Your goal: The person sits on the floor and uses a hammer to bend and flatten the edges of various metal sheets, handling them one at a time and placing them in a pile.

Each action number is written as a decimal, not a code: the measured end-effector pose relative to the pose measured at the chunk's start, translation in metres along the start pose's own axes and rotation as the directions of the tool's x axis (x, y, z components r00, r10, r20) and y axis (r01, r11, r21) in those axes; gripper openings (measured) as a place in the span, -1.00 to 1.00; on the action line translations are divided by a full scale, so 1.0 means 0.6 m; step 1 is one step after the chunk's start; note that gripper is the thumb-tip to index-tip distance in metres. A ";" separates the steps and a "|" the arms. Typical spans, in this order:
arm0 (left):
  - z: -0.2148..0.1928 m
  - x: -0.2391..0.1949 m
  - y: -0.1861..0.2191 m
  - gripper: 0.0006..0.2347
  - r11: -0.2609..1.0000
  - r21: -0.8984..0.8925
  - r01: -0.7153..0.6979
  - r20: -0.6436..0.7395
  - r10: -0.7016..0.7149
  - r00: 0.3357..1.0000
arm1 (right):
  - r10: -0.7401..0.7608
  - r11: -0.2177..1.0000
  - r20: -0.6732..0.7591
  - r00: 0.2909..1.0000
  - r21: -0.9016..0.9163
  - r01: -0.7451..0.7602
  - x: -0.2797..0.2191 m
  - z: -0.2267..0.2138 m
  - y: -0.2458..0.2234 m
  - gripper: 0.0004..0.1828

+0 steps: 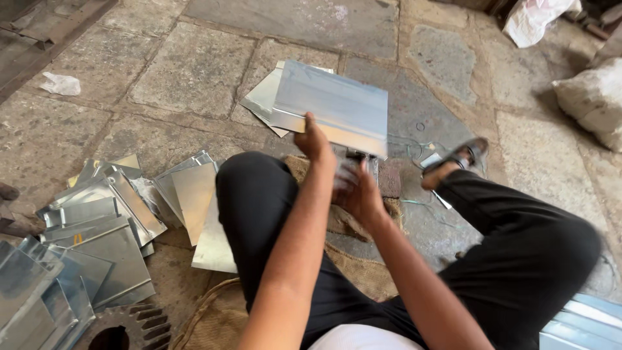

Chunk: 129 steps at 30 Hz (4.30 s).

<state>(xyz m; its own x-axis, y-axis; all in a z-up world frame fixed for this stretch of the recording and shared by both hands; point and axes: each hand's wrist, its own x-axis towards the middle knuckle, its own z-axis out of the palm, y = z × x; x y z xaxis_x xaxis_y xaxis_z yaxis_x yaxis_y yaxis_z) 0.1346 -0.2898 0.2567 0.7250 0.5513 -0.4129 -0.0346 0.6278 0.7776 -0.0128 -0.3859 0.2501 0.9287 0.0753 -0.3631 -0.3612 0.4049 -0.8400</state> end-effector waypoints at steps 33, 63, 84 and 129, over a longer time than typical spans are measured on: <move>-0.087 0.098 0.023 -0.45 0.365 0.835 -0.411 0.499 -0.187 0.847 | 0.003 0.979 0.043 0.999 -0.202 0.006 0.202 -0.182 -0.059 -0.51; -0.125 0.266 -0.187 -0.24 0.269 0.907 -0.325 0.377 -0.171 0.910 | -0.374 0.550 -0.199 0.906 -0.834 0.044 0.022 -0.203 0.019 -0.70; -0.097 0.268 -0.101 -0.12 -0.106 0.904 -0.415 0.402 -0.124 0.907 | -0.381 0.749 -0.236 0.894 -0.646 0.149 0.053 -0.136 0.007 -0.70; -0.078 0.261 -0.129 -0.24 -0.120 0.925 -0.361 0.362 -0.010 0.932 | -0.053 0.781 -0.375 0.925 -0.594 -0.196 0.063 -0.203 0.079 -0.60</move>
<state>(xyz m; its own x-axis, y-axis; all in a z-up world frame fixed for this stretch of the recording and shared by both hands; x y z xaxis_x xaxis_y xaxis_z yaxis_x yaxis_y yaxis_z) 0.2185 -0.2266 0.1096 0.9253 0.3082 -0.2209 0.3787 -0.7827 0.4939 -0.0050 -0.4745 0.1474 0.8470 -0.2936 -0.4432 -0.5140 -0.2396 -0.8237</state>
